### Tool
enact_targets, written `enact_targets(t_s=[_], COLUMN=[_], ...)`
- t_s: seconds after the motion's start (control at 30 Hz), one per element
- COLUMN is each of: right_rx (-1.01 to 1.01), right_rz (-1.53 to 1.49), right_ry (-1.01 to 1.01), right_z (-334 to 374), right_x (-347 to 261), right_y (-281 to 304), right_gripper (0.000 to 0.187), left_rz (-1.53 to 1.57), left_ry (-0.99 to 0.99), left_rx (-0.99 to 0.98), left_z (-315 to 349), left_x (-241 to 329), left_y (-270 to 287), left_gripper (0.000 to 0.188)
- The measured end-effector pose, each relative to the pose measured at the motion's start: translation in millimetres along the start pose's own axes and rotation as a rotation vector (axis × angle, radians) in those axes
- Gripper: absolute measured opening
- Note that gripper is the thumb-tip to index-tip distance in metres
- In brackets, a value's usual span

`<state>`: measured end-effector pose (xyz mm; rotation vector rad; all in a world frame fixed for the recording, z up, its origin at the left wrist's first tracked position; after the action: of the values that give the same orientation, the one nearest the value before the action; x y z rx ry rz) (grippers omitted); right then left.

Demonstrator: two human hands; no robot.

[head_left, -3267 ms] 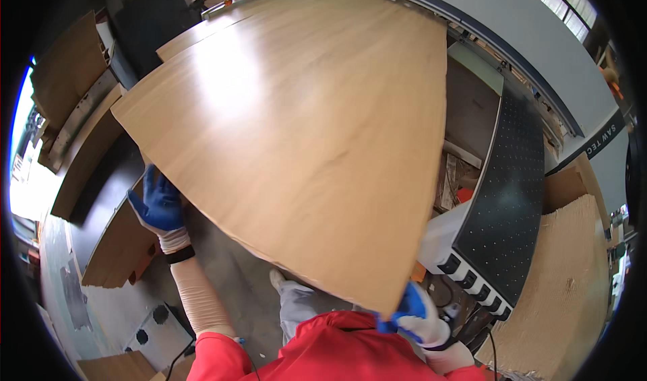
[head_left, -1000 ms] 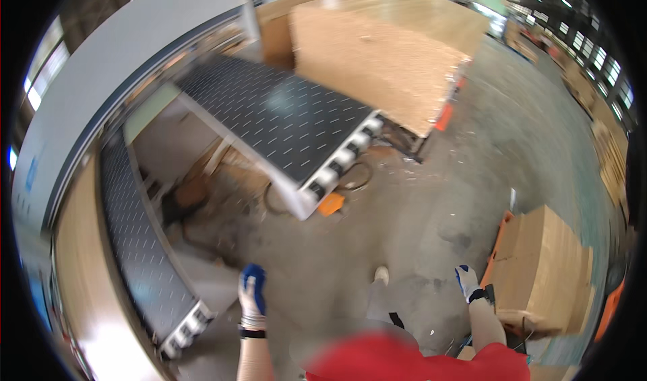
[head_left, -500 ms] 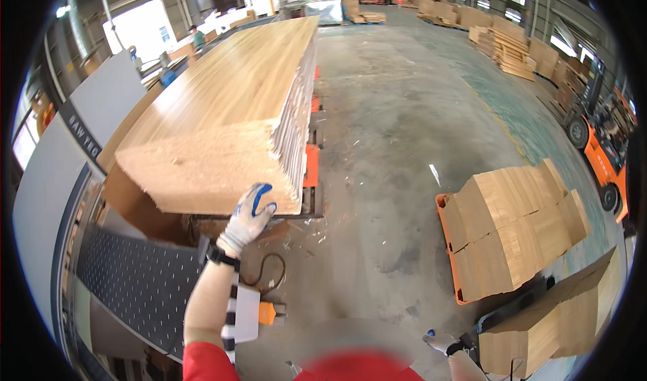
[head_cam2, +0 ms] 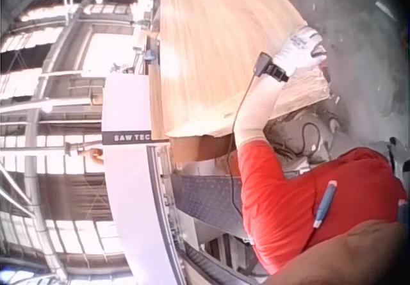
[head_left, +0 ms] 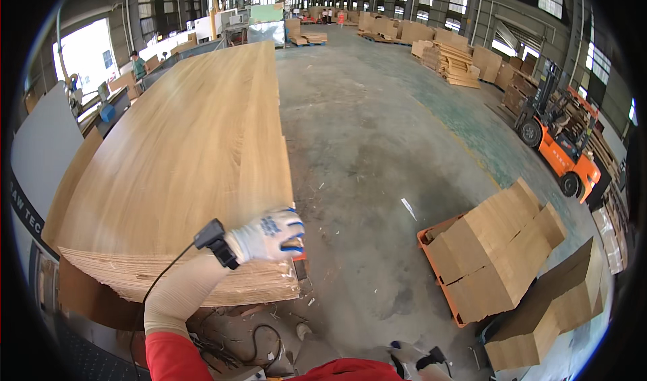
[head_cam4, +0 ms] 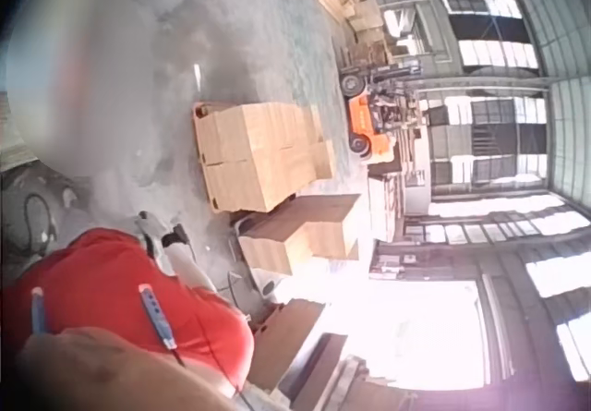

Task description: Loading large wooden panels onto an industrial beam saw and feeding them into the machine for cutting.

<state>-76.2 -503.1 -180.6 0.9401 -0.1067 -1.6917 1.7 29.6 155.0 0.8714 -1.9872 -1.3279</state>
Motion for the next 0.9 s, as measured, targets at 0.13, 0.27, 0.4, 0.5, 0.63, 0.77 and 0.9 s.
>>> enact_targets(t_s=[0.13, 0.27, 0.4, 0.5, 0.63, 0.77, 0.9], right_rx=[-0.158, -0.42, -0.76, -1.214, -0.771, -0.861, -0.806], right_rz=[0.263, -0.11, -0.295, -0.878, -0.873, -0.923, -0.907], right_ry=[0.241, 0.324, 0.566, 0.679, 0.534, 0.549, 0.572], right_z=[-60, -77, -41, -46, -54, -60, -48], right_x=[-126, -263, -404, -480, -548, -556, -568], right_y=[-30, -27, 6, -18, -58, -52, -45], right_gripper=[0.056, 0.061, 0.06, 0.055, 0.057, 0.054, 0.034], left_rz=[0.024, 0.036, 0.33, 1.306, 1.975, 2.133, 1.199], left_ry=[-0.1, -0.058, 0.078, 0.15, 0.835, 0.971, 0.899], left_rx=[0.114, 0.219, 0.165, 0.324, 1.202, 1.663, 1.299], left_z=[-28, 14, 109, 217, 286, 265, 246], left_x=[-11, -14, 13, 47, 109, 59, 40], left_y=[2, 8, 60, 52, -20, -51, -49], left_gripper=[0.036, 0.027, 0.018, 0.033, 0.041, 0.054, 0.035])
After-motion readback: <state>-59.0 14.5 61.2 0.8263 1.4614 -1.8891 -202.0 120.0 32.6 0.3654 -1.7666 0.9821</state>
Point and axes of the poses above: each hand's wrist, its own z-axis away from the middle knuckle, its own y-axis out of the back of the hand, x = y × z, the point moved 2 cm from there along -z, towards the middle knuckle, and after that the axes turned 2 degrees about x, right-handed, at the moved point
